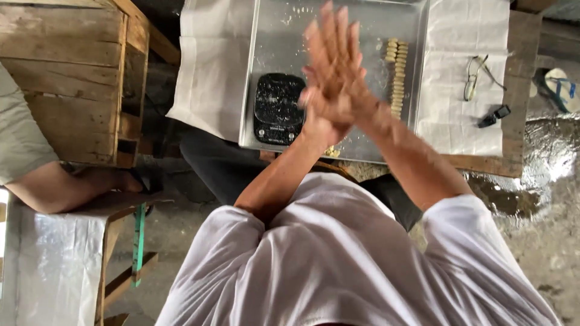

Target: The person sits and shapes a yellow dough-like substance into small cylindrical pieces by hand. They roll the dough between their palms and place the finished pieces in a row on a metal tray. A digital scale and a black container are visible on the tray.

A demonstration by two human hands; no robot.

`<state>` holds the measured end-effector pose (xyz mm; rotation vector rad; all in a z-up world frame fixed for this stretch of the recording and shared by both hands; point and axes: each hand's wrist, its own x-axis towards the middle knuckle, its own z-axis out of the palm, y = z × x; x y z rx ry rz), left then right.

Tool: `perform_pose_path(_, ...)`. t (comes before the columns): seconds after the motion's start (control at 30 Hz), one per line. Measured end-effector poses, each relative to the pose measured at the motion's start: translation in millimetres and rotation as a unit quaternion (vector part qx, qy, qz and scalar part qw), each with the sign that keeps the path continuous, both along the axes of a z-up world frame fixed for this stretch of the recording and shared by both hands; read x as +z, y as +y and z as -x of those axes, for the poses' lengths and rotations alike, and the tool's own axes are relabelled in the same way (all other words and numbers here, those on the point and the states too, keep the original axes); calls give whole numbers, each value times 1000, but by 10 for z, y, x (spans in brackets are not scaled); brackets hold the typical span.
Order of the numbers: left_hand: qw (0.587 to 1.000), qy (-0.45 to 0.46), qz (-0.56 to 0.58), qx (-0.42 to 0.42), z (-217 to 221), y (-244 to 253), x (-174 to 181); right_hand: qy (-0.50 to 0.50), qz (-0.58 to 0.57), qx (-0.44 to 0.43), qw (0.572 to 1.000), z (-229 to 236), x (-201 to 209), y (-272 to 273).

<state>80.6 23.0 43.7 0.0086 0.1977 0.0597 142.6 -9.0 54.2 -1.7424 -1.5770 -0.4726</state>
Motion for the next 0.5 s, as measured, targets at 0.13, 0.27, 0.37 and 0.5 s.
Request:
perform_pose_path(0.13,993,-54,-101,3,-91,135,-227,108,1,51,993,246,-67,-12)
perform_pose_path(0.27,969,-98,225,-35,114,216,-456,434,-120,168,877,166,327,-105)
perform_pose_path(0.37,969,-224,100,29,22,219,-438,313,-12,-6,950,191,622,-364)
perform_pose_path(0.5,976,-215,-5,15,-8,263,-595,258,70,-30,963,354,303,-652)
